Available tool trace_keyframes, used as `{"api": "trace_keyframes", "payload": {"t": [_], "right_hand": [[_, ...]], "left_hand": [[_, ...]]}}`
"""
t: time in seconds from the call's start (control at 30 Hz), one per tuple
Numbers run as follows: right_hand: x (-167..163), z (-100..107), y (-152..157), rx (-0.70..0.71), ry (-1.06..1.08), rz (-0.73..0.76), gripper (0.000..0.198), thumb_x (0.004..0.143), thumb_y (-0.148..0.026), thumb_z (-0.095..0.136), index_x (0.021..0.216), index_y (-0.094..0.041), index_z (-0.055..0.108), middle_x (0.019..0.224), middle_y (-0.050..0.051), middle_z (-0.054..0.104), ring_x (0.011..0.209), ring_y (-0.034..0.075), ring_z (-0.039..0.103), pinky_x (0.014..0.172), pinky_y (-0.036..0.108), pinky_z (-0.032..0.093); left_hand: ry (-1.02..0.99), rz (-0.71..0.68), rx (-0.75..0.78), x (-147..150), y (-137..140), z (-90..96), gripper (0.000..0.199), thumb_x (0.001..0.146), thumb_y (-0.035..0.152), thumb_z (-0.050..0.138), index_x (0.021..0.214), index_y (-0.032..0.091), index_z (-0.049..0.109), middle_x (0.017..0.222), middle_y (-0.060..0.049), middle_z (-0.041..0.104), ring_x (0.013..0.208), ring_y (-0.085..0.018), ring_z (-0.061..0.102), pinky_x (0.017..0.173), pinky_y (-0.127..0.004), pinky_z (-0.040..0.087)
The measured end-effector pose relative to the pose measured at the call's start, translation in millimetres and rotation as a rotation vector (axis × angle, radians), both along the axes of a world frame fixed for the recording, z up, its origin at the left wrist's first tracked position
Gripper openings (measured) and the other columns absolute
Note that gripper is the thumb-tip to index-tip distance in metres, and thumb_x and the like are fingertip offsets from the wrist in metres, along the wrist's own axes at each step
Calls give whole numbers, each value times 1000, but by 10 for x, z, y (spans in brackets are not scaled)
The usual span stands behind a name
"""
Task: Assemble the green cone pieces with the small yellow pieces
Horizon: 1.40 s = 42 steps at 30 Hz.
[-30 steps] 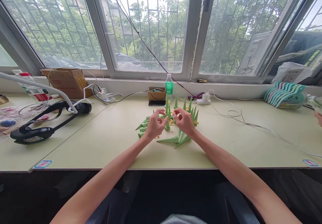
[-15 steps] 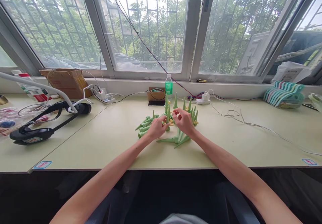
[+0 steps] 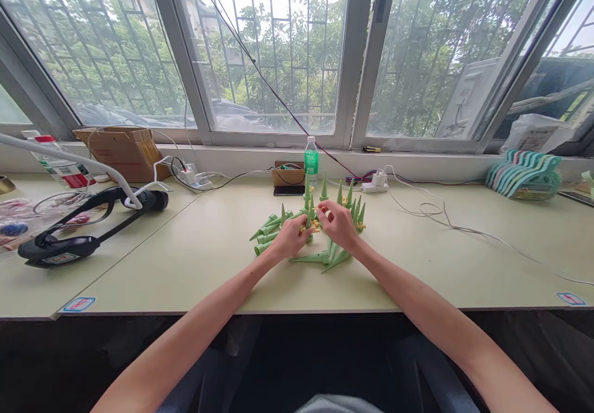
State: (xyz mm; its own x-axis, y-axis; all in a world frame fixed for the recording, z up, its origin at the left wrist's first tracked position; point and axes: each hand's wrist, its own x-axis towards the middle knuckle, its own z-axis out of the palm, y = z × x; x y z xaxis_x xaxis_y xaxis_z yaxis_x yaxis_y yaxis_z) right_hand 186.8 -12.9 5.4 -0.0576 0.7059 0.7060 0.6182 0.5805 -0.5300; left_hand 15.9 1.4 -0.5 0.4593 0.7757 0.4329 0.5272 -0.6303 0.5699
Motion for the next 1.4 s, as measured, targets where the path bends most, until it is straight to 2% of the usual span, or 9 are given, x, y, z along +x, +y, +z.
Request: {"api": "trace_keyframes", "payload": {"t": [0.13,0.43,0.63,0.83,1.4], "right_hand": [[2,-18,21,16,-6,9,19,91,-32,48,94,-19,61,84,3,65,50,9,46,59,25,42],[-4,-31,36,17,-8,40,15,90,-29,49,88,-19,61,80,2,64,50,9,45,58,24,40],[-9,-26,35,22,-1,64,17,90,-29,48,86,-19,61,77,1,62,50,9,44,58,24,39],[-14,-16,23,23,8,78,17,91,-28,47,85,-19,60,75,0,61,51,9,44,57,24,39],[-11,-5,12,4,-7,71,17,89,-26,46,80,-18,58,71,0,58,53,10,43,57,24,38]], "left_hand": [[-78,2,-65,1,-23,46,17,85,32,49,78,17,50,82,0,62,44,-6,41,46,-22,33],[-321,59,-121,0,-40,108,24,86,41,53,89,17,56,81,0,61,45,-5,39,44,-19,32],[-434,72,-167,6,-11,98,25,84,42,55,90,17,57,68,2,58,41,-5,37,43,-20,34],[-448,74,-167,10,9,90,27,84,43,55,90,17,58,63,3,56,43,-7,40,45,-21,37],[-460,141,-85,-3,12,114,26,84,43,55,87,17,60,76,-2,62,55,-11,51,50,-22,42]]}}
